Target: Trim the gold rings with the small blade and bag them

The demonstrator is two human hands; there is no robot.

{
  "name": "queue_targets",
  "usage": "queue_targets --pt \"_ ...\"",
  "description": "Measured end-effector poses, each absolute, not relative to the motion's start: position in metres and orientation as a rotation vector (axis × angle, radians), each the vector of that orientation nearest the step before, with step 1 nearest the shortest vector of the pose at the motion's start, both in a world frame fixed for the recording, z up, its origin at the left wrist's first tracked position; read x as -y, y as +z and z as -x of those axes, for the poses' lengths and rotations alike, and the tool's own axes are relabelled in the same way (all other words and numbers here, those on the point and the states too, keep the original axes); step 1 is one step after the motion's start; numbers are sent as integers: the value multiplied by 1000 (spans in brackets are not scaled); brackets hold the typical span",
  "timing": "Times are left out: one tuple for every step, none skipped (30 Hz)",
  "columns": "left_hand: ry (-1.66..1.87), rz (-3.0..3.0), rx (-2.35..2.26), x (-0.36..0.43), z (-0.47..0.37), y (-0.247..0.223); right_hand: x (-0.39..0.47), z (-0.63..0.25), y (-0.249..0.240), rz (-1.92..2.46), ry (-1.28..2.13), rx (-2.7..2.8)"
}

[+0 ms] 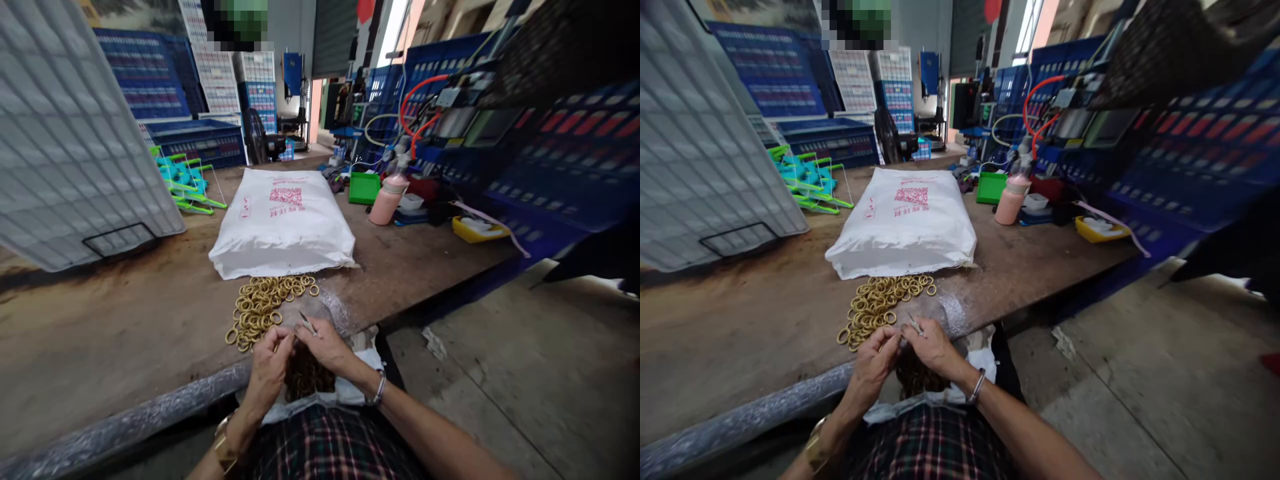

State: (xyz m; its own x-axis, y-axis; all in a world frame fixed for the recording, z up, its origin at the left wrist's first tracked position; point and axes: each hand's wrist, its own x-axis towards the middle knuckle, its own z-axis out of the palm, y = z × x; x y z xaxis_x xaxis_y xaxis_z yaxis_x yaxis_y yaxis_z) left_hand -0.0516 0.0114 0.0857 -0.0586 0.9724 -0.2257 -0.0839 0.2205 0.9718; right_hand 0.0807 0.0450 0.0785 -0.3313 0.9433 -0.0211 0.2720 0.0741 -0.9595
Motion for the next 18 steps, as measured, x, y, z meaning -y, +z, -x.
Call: queue_targets --pt "1097 -919 -1283 -10 52 83 -45 -81 78 1225 1290 1700" --pt "1071 -886 -1270 -9 53 81 -45 -82 78 1237 1290 1705" --pt "1050 -856 -1258 -9 53 80 -45 -82 78 1253 1288 1708" --pt "1032 -830 -1247 -8 53 80 -45 -82 79 1269 1286 1709" --pt "1019 -811 -1238 -8 53 80 -45 -82 79 1282 1285 1708" --pt "1009 -800 -1228 -8 53 81 -45 -81 79 1291 1286 1703" --pt "1000 -800 -1212 -9 53 82 -45 -81 80 1291 1287 1699" --pt "991 -808 -1190 -9 53 83 -45 -80 80 1284 1286 1694" --pt "983 -819 -1165 -9 53 83 -45 -80 80 1278 1280 1689" --pt "978 -828 -1138 -9 53 83 -45 -79 80 1271 1275 1687" --pt "978 -828 -1113 -8 53 83 -45 -79 79 1265 1279 1684" --pt "986 -820 -1093 -8 53 82 -46 -79 79 1259 1298 1676" --pt "1000 -804 -1076 -7 53 81 -46 -79 78 1257 1329 1658" --pt "1018 -783 -1060 -7 52 81 -47 -79 78 1264 1359 1635" --pt "1037 -762 -1044 -6 52 80 -48 -80 77 1281 1375 1612" --pt "1056 -742 -1031 -6 52 80 -49 -81 77 1305 1364 1600" --pt "1073 -726 -1021 -6 52 80 -49 -82 76 1330 1327 1615" --pt "1088 -715 -1013 -6 52 80 -49 -83 76 1348 1268 1662"
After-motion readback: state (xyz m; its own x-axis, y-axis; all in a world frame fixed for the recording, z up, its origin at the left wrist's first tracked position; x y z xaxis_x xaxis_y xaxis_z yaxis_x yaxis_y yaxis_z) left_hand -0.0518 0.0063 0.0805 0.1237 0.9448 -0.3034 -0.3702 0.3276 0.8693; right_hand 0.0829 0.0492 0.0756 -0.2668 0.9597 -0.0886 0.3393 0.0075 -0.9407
